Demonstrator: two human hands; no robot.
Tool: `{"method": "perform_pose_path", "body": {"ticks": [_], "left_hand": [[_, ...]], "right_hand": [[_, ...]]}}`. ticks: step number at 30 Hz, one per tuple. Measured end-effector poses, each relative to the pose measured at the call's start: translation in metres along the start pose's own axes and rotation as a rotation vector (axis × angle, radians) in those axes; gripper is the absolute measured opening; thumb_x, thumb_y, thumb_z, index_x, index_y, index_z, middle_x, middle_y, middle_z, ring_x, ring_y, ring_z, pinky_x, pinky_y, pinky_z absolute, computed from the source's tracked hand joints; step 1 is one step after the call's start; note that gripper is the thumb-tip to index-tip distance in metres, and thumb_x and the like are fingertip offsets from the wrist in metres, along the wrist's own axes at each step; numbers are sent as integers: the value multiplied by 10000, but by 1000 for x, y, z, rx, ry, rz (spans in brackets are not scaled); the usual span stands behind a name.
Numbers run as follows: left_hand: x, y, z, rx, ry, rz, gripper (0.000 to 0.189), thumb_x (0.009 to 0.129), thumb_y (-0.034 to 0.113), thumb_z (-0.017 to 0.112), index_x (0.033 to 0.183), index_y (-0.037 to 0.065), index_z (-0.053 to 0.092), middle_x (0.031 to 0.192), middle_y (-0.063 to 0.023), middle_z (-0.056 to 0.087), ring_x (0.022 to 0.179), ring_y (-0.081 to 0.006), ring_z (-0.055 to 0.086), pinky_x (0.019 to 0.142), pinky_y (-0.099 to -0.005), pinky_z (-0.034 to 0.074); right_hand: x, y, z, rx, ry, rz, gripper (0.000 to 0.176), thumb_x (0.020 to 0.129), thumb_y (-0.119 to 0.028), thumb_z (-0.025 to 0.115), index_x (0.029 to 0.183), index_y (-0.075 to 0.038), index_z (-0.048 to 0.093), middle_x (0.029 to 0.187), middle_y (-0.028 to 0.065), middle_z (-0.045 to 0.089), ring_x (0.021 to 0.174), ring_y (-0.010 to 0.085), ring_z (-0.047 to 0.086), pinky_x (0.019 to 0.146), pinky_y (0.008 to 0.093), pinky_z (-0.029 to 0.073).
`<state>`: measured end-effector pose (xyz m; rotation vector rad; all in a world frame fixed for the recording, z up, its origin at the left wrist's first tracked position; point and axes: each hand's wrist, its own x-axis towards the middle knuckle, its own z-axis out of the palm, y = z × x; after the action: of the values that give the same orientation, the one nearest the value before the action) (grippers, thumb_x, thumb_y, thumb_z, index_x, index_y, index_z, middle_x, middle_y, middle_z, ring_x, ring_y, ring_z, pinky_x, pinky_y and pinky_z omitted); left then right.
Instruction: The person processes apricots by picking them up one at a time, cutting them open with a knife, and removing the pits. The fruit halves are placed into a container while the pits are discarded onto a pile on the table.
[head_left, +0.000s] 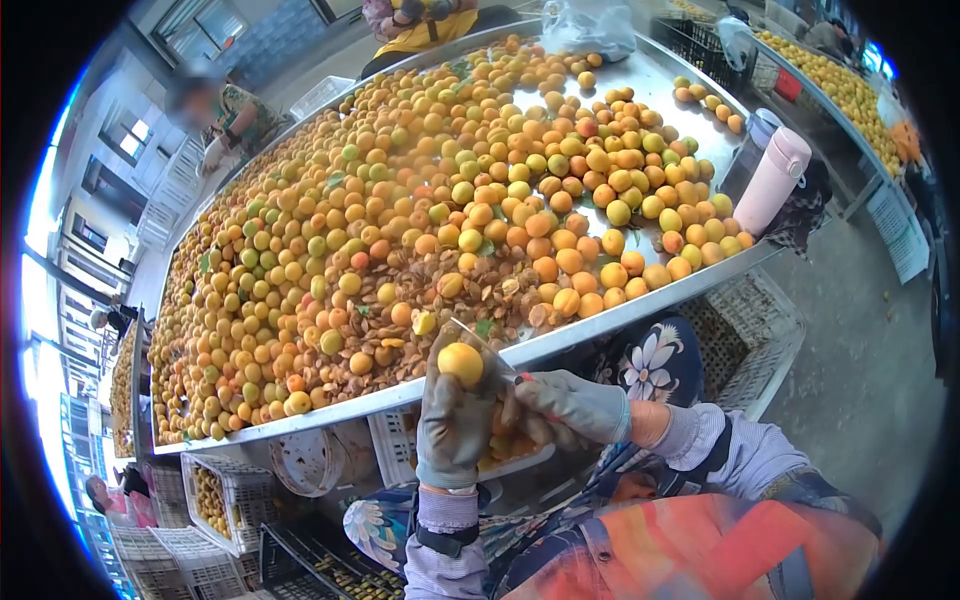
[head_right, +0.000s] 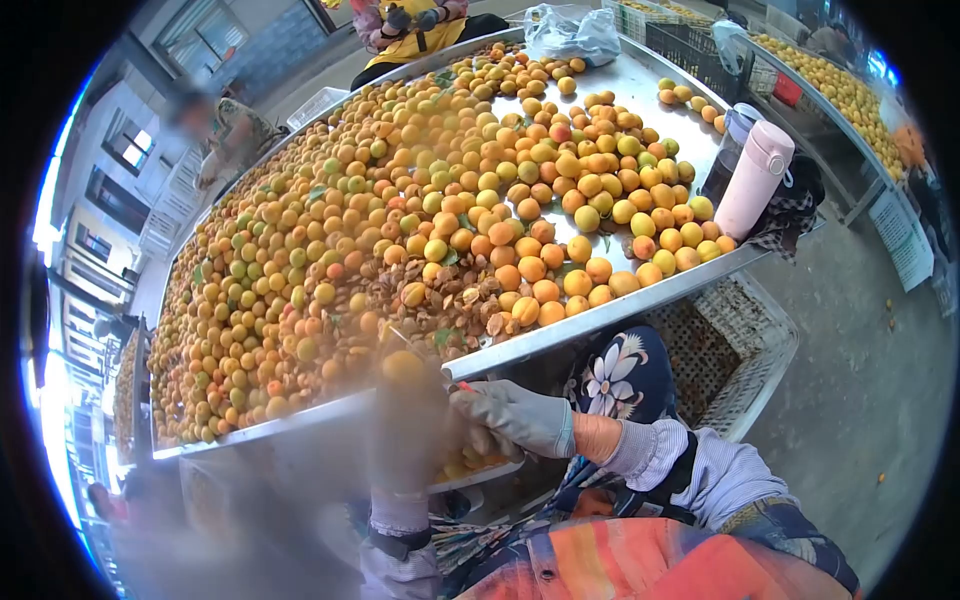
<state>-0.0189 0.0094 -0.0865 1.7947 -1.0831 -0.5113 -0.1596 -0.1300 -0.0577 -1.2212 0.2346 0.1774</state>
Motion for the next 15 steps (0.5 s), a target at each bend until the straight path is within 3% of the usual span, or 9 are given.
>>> {"method": "perform_pose_path", "body": {"ticks": [8,10,15], "left_hand": [[-33,-17,11,-607,82,-60,628,828,149,674,1378,130,371,1355,-142,442,1205,-303,476,949,-436,430],[-35,-3,6,-1353,91,-169,628,822,147,682,1371,111,378,1348,-143,450,1203,-296,485,967,-436,431],[-36,16,-3,-1295,67,-208,645,820,151,691,1372,81,366,1352,-141,448,1212,-284,482,984,-423,430]], "right_hand": [[-14,-3,19,-30,-108,122,447,920,-522,399,950,-101,546,665,-24,479,434,40,384,381,167,288],[-16,-6,21,-62,-100,148,446,921,-520,397,952,-101,547,665,-23,480,437,40,385,384,168,288],[-16,-2,23,-137,-109,153,456,919,-533,395,956,-105,548,662,-20,482,435,44,385,385,174,287]]}}
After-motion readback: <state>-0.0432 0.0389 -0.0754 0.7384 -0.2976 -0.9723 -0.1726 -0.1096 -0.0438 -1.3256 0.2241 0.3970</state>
